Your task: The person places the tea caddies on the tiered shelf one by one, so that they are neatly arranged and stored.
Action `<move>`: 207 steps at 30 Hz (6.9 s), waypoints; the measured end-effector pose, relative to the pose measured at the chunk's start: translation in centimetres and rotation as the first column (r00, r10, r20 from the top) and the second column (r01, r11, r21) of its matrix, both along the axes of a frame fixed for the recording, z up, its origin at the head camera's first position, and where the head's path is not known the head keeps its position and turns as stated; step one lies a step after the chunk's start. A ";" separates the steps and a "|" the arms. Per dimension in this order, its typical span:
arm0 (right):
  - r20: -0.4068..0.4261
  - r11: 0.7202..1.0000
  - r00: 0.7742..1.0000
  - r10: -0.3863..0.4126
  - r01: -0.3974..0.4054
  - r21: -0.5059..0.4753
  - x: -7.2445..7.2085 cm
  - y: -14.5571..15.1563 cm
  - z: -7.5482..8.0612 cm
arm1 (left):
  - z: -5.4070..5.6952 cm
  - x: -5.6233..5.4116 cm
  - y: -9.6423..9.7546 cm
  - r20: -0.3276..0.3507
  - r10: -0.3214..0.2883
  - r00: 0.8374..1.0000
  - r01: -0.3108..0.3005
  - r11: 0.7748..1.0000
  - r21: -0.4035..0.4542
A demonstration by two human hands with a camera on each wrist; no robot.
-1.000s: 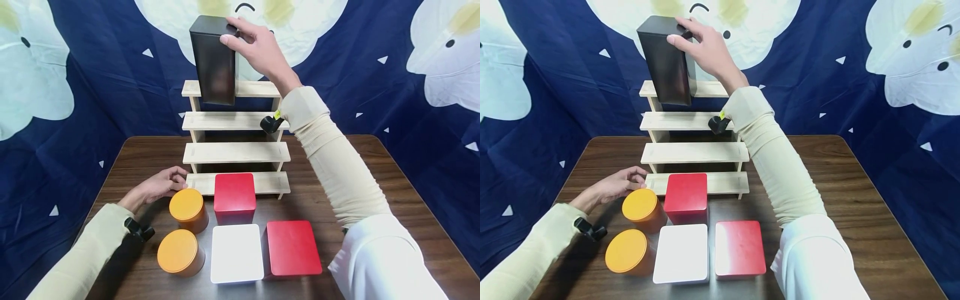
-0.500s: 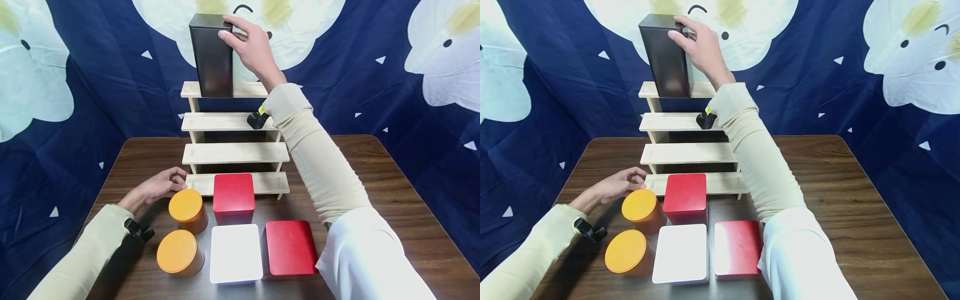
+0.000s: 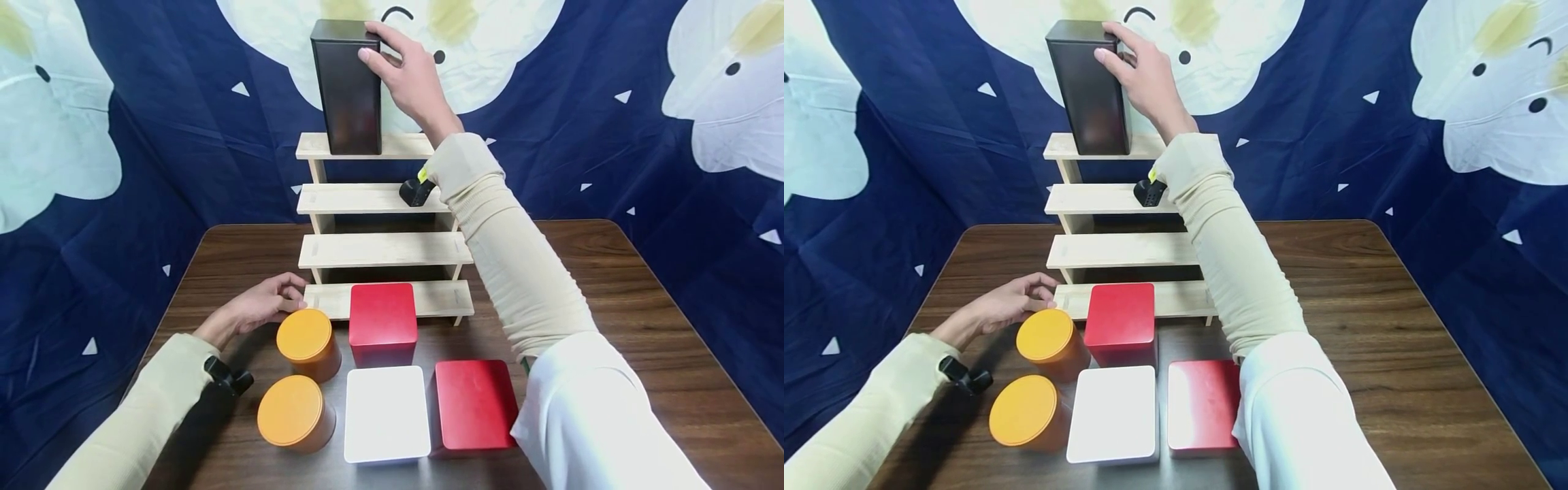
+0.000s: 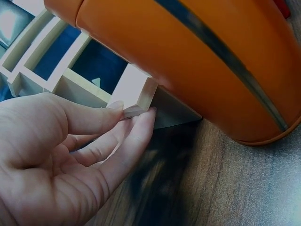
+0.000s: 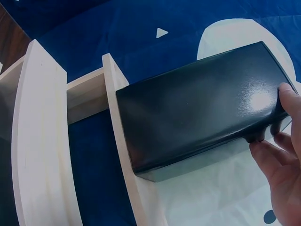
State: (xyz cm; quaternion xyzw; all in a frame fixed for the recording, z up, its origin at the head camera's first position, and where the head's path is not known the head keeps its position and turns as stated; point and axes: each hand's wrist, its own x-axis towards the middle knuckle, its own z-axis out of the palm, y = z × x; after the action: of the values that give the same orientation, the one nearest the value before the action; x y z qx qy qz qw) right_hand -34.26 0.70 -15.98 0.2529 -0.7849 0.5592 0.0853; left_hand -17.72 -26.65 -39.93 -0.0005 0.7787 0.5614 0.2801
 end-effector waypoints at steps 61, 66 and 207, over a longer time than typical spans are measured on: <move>-0.084 1.000 0.996 -0.005 0.006 0.009 6.5 5.6 -4.3 | -0.6 -0.4 0.0 0.011 0.009 1.000 -0.009 1.000 0.012; -0.101 0.999 0.994 0.033 -0.031 0.020 7.5 6.3 -5.3 | -0.6 -0.5 -0.1 0.015 0.004 1.000 -0.005 1.000 0.024; -0.050 0.904 0.969 0.243 -0.207 0.375 28.9 21.1 -19.1 | -0.6 -0.2 -0.2 -0.033 -0.022 0.999 0.022 1.000 0.000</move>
State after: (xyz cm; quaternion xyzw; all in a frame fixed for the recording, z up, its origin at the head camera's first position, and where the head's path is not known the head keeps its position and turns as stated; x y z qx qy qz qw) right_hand -5.39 21.80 -35.07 0.3795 -0.8360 0.3963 0.0087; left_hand -17.95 -26.88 -40.52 0.0174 0.7829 0.5585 0.2735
